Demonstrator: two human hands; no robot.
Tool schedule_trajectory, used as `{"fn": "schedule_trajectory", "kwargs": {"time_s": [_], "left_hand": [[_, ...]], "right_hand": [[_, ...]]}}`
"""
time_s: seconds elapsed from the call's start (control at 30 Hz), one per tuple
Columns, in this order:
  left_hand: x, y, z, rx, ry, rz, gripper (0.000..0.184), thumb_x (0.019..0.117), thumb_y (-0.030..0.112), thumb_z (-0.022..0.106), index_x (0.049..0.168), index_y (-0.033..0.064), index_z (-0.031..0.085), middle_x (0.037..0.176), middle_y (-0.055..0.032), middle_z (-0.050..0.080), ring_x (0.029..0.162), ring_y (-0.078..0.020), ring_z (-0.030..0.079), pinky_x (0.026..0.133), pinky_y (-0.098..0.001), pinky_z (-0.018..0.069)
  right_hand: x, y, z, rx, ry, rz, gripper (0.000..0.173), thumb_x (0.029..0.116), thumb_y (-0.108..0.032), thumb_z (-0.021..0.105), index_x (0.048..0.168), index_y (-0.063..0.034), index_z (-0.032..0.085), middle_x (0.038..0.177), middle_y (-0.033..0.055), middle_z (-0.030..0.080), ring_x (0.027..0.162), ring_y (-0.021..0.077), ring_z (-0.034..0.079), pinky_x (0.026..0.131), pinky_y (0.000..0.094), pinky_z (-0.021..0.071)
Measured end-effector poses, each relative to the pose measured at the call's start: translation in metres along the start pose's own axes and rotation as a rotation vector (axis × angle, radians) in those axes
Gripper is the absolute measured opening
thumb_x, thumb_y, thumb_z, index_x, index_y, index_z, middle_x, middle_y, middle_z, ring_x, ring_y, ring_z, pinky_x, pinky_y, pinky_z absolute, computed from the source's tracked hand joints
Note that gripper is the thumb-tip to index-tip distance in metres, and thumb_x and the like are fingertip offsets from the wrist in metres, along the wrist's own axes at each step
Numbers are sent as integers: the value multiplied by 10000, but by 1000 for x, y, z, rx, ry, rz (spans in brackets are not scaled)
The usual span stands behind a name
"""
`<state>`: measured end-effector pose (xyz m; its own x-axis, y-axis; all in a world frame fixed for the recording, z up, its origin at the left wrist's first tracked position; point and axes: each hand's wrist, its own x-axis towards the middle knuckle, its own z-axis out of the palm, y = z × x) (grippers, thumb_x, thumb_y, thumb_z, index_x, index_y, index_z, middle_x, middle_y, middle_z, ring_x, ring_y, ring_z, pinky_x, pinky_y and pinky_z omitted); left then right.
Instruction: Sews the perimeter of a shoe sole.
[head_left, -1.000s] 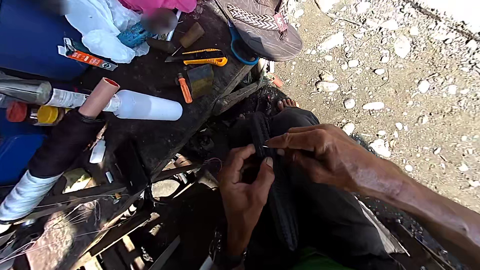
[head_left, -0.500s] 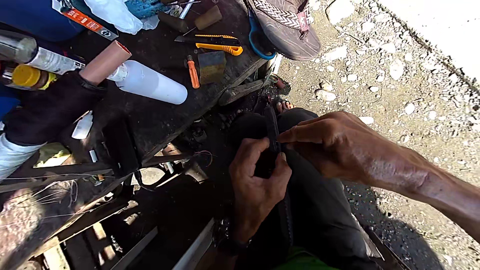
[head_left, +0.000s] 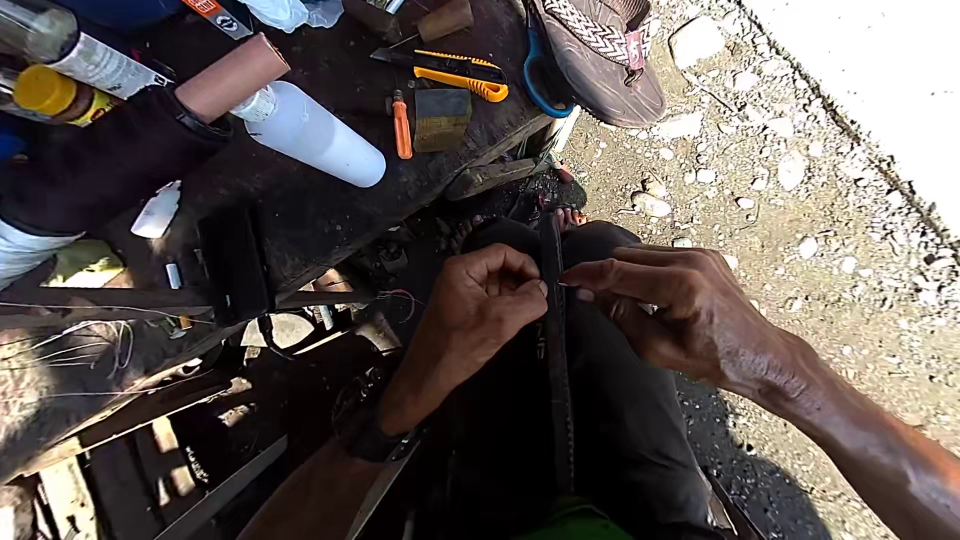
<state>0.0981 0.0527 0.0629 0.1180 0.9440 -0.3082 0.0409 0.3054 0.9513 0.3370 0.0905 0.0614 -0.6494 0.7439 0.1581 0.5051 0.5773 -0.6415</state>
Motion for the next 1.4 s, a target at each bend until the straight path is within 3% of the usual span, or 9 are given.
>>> {"fn": "schedule_trajectory", "kwargs": {"time_s": [0.37,0.97,1.03,1.13,1.23,1.27,1.3,1.37,1.4], "left_hand": [[4,1,-1,29,8,-17,46,863,51,672,862,73,713,761,-55,704,679,-152,699,650,-299,611],[1,-11,-4,-214,-52,-21,62,933,-30,662,974,-23,708,892,-132,726,787,-192,725,780,-341,631],[-4,-13,-4,-200,-50,5,79,955,4,663,1014,-18,711,925,-120,727,821,-189,725,800,-338,630],[-12,-23,-2,3,129,235,146,951,81,697,1089,35,713,983,-63,721,748,-140,686,672,-278,603],[-7,-36,-2,163,60,317,474,982,151,669,1437,115,539,1290,-42,635,777,-91,649,639,-235,568],[-4,-38,-1,170,9,323,499,993,162,659,1469,115,519,1292,-38,651,815,-94,662,670,-242,573],[-2,-39,-1,152,-2,344,429,991,150,666,1404,73,581,1185,-48,701,832,-109,679,696,-257,582],[-4,-36,-2,150,53,404,181,977,127,688,1124,25,716,977,-36,730,810,-99,683,708,-249,582],[-8,-33,-5,176,80,449,131,969,119,700,1049,24,739,952,-34,723,810,-94,681,708,-238,586]], "right_hand": [[0,18,17,206,55,-59,247,1035,-266,571,1092,-151,782,853,-59,722,727,6,632,623,232,511],[13,14,22,118,87,-115,227,1010,-266,588,951,-129,758,779,-57,706,684,7,624,596,223,501],[11,15,19,80,67,-137,241,1032,-268,570,981,-125,757,793,-41,704,701,34,629,601,241,496],[4,13,10,-55,39,-128,282,1074,-307,509,1053,-148,742,839,-16,703,742,107,660,603,301,507],[-1,11,10,-135,54,-140,277,1075,-299,501,1065,-153,737,824,-6,686,732,140,653,575,317,497],[-2,11,10,-141,61,-146,274,1074,-306,512,1062,-154,740,822,-6,687,726,140,650,572,316,493],[-2,11,10,-143,64,-151,268,1072,-312,524,1062,-155,741,822,-6,686,724,141,647,571,316,491],[-2,12,10,-139,77,-160,262,1066,-312,537,1065,-155,746,816,-3,687,715,142,645,564,314,486],[-2,12,11,-135,83,-159,262,1066,-312,538,1069,-154,747,813,-3,687,710,142,643,562,314,484]]}}
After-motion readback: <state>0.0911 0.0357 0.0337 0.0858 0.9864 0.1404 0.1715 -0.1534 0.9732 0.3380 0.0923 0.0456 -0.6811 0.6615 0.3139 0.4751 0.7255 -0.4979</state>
